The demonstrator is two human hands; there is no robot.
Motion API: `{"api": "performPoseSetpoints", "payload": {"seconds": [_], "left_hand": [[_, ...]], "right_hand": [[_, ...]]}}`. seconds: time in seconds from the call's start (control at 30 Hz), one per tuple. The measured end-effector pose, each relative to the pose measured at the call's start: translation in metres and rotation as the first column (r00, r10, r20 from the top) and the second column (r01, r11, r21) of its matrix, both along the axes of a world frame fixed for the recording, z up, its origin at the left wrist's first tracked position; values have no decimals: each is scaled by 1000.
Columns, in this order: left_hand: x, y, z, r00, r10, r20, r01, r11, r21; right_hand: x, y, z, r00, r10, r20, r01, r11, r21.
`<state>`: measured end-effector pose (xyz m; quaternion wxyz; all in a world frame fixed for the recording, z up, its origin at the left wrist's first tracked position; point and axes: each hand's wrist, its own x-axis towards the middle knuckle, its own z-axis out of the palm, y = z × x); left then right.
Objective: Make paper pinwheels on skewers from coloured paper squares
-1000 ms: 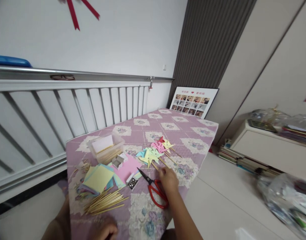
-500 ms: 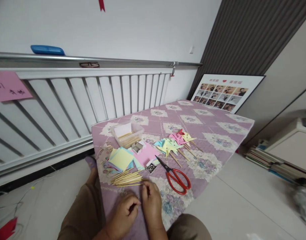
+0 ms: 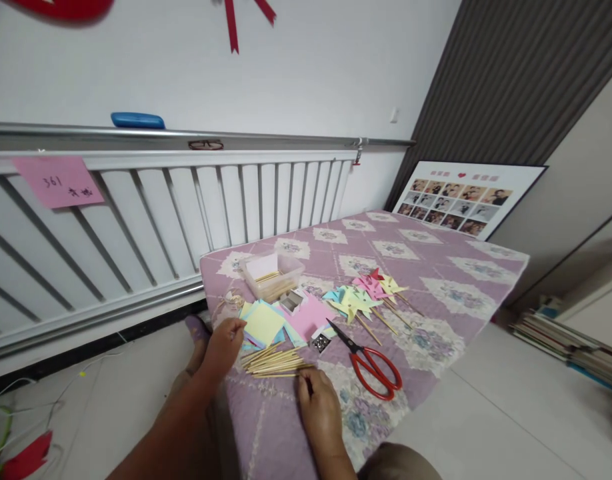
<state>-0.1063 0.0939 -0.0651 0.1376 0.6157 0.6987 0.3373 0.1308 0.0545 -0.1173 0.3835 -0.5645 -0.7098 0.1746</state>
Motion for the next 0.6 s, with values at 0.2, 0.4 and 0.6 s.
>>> {"api": "performPoseSetpoints", "payload": {"seconds": [0.2,0.4,0.6], "left_hand": [[-16,45,17,970,-101,-222,64,984,-167],[0,60,22,929,-120,-349,22,962,-272],[6,62,17,920,-127,-372,-2,945,-327]], "right_hand": [[1,1,0,1000,-9,23,9,1000,15],[1,2,0,999,-14,41,12,999,37],[0,1,0,999,-15,48,13,999,44]]}}
